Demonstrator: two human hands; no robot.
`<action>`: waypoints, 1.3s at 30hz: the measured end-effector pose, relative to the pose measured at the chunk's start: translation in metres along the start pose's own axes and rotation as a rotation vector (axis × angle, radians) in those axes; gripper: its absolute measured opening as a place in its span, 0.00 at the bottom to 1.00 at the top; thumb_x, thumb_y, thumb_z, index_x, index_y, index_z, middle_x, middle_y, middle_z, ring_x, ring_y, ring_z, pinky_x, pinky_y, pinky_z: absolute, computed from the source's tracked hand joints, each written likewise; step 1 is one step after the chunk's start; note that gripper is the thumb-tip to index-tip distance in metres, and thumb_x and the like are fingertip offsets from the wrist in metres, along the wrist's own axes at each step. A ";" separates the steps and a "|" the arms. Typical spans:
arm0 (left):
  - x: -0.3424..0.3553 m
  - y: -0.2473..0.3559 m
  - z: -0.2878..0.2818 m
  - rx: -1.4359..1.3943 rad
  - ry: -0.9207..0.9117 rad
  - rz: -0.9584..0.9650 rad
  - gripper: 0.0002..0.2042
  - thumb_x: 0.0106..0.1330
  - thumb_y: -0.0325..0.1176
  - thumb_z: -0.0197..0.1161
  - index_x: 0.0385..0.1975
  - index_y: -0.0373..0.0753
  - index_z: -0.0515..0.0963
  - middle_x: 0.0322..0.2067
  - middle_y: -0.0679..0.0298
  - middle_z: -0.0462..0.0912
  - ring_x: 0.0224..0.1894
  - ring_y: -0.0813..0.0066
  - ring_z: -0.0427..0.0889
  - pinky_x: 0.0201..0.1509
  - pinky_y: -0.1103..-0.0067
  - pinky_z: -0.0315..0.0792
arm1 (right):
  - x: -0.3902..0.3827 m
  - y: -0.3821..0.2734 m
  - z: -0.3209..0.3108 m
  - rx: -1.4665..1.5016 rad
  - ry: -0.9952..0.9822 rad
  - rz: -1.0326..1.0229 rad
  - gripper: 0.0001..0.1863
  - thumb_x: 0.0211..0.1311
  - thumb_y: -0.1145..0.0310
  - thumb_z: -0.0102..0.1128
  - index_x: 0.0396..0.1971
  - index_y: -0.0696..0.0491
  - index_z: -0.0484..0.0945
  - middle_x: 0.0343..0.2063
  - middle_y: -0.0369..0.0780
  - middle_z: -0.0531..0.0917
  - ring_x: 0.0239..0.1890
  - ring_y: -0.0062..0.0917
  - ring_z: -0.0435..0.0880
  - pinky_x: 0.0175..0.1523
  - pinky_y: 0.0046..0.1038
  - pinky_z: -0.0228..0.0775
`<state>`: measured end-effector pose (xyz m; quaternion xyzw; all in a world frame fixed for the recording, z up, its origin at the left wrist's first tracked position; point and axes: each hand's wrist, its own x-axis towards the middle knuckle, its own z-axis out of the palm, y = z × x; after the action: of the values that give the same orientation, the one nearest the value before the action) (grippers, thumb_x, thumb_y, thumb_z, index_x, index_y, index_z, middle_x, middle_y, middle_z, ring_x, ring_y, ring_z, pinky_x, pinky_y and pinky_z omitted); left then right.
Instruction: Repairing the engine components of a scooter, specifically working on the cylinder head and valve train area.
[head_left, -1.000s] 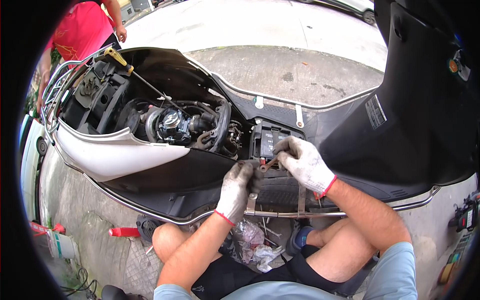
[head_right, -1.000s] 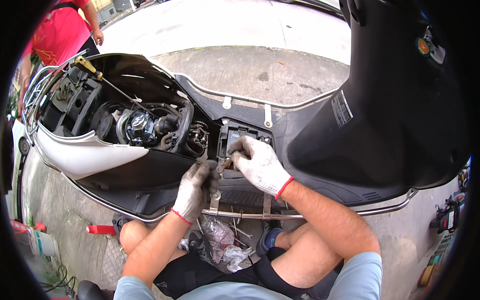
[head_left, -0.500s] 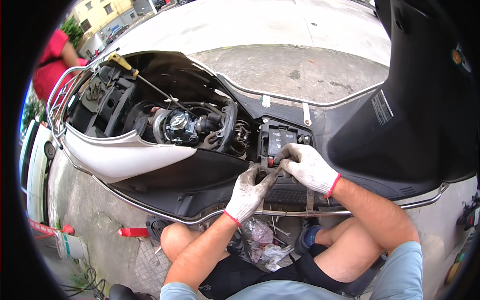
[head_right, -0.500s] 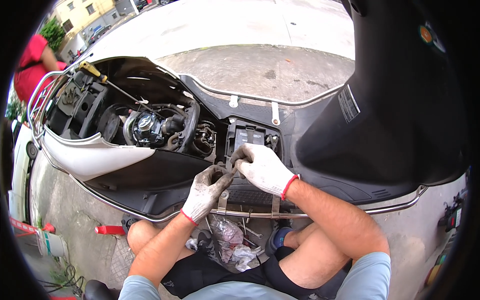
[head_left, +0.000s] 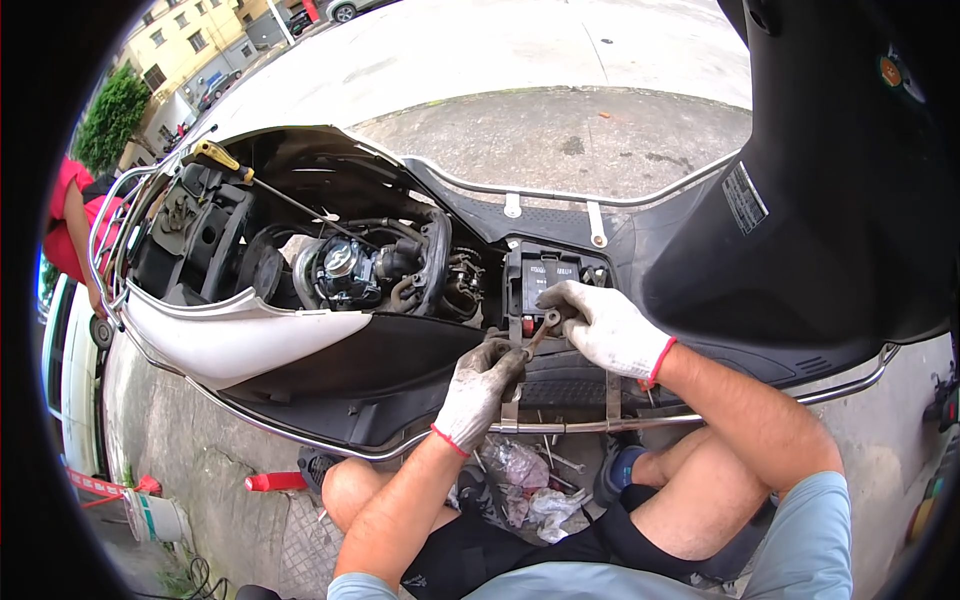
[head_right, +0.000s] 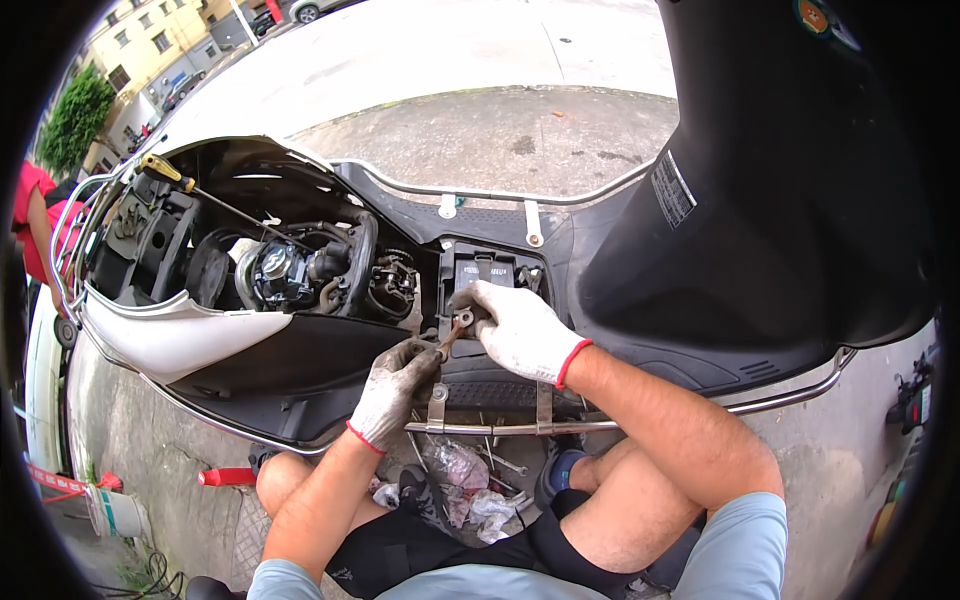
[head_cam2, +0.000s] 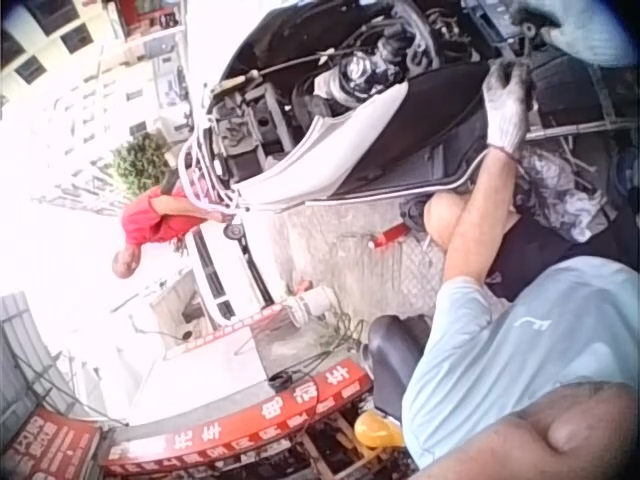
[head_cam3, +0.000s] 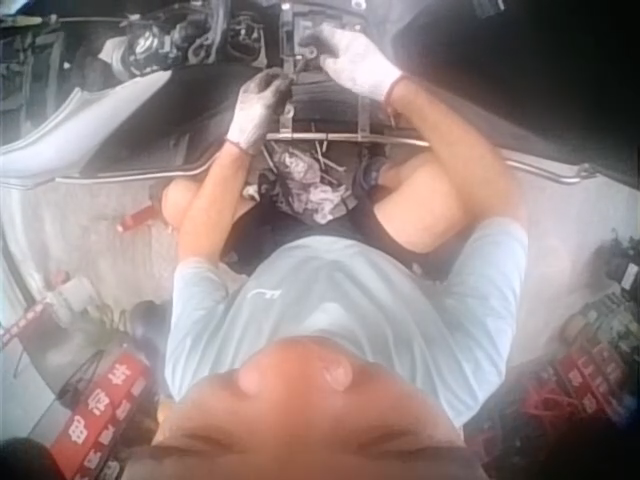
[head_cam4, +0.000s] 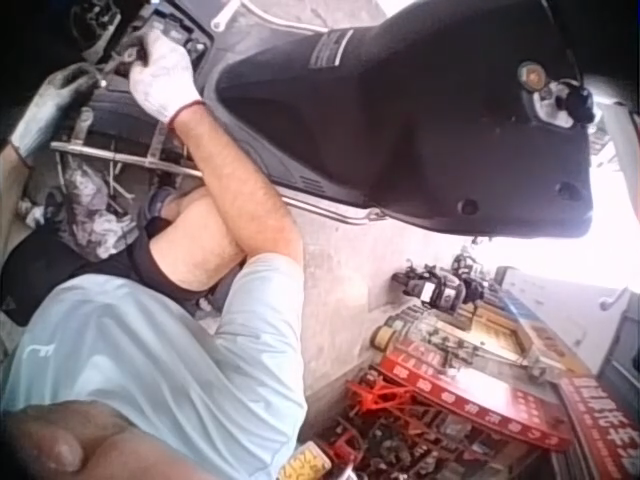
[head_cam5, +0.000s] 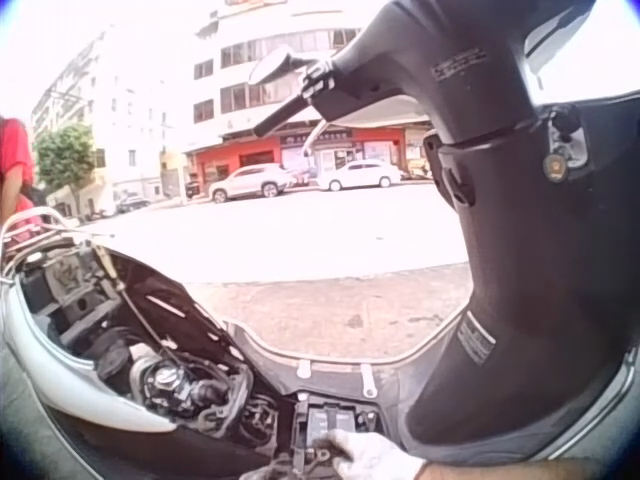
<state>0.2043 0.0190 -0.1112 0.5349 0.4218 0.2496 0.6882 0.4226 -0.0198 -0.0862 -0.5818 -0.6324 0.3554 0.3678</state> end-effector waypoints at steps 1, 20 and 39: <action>0.001 0.000 0.000 -0.039 -0.004 -0.024 0.07 0.71 0.36 0.62 0.37 0.40 0.80 0.24 0.75 0.74 0.23 0.89 0.68 0.27 0.87 0.61 | -0.001 0.001 0.000 -0.214 0.077 -0.166 0.18 0.63 0.79 0.54 0.54 0.56 0.76 0.38 0.44 0.84 0.35 0.32 0.85 0.44 0.31 0.77; -0.001 0.007 -0.008 0.039 0.074 0.027 0.10 0.72 0.36 0.59 0.36 0.35 0.80 0.26 0.72 0.76 0.28 0.87 0.70 0.32 0.83 0.68 | 0.006 -0.009 -0.009 0.138 -0.261 0.330 0.16 0.68 0.63 0.54 0.37 0.61 0.83 0.23 0.40 0.84 0.20 0.21 0.80 0.30 0.28 0.73; 0.007 -0.003 -0.014 -0.006 0.096 -0.008 0.10 0.72 0.36 0.59 0.35 0.36 0.80 0.24 0.72 0.75 0.23 0.87 0.67 0.27 0.84 0.64 | -0.001 -0.008 -0.008 -0.263 -0.098 -0.064 0.13 0.63 0.70 0.58 0.46 0.57 0.79 0.40 0.49 0.85 0.46 0.43 0.85 0.53 0.38 0.76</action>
<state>0.1959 0.0309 -0.1175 0.5186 0.4557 0.2734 0.6698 0.4255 -0.0209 -0.0754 -0.5866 -0.7088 0.2857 0.2682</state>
